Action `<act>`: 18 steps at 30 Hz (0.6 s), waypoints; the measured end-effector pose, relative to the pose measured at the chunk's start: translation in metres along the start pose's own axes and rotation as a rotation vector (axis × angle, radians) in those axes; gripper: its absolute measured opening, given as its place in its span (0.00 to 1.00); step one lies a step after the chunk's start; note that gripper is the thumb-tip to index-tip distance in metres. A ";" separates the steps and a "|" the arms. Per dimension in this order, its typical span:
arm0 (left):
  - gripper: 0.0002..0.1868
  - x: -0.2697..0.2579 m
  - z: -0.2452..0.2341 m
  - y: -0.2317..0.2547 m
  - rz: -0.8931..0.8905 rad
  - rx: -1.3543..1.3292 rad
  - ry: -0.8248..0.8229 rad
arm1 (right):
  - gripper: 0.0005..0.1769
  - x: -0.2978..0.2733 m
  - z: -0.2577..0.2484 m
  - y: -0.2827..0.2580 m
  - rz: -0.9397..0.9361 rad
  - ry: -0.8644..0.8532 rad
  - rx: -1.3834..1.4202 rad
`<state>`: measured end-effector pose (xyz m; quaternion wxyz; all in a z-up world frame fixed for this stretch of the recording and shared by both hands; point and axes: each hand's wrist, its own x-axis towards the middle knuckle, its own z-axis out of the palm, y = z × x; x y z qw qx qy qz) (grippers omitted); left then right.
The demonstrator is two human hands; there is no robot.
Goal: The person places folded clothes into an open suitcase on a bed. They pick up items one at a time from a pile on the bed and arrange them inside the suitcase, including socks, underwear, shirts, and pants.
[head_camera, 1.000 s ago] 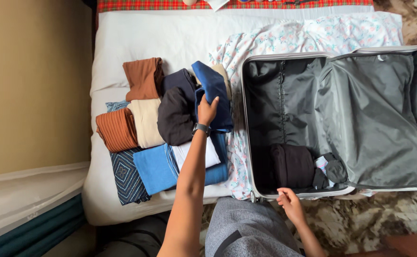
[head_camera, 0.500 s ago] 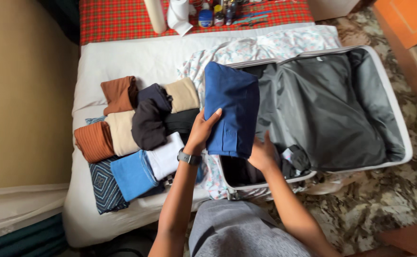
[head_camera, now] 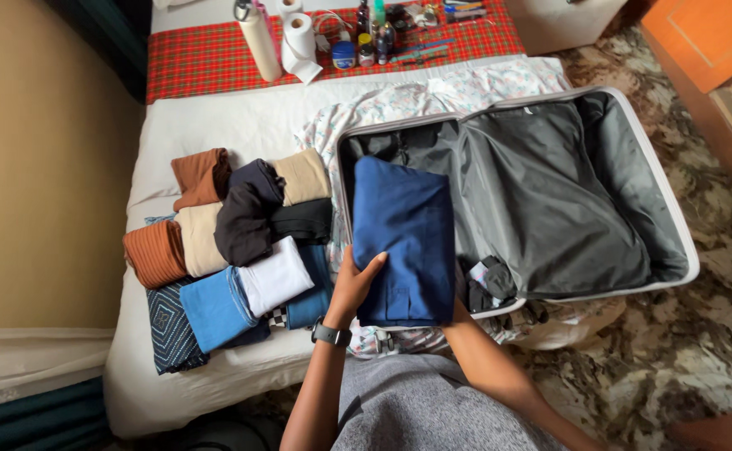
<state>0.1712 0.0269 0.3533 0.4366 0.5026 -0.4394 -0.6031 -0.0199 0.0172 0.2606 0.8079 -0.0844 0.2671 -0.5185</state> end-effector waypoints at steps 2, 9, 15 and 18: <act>0.35 -0.011 0.004 -0.006 -0.003 -0.036 0.031 | 0.41 -0.007 -0.003 0.000 0.006 -0.044 0.044; 0.31 -0.033 0.011 -0.041 -0.251 -0.497 0.003 | 0.44 0.011 -0.015 -0.008 0.018 -0.224 0.189; 0.27 -0.042 0.014 -0.068 -0.375 -0.598 0.172 | 0.47 0.028 -0.047 0.003 0.098 -0.265 0.248; 0.25 -0.042 0.017 -0.075 -0.378 -0.668 0.226 | 0.49 0.029 -0.064 0.014 0.161 -0.237 0.272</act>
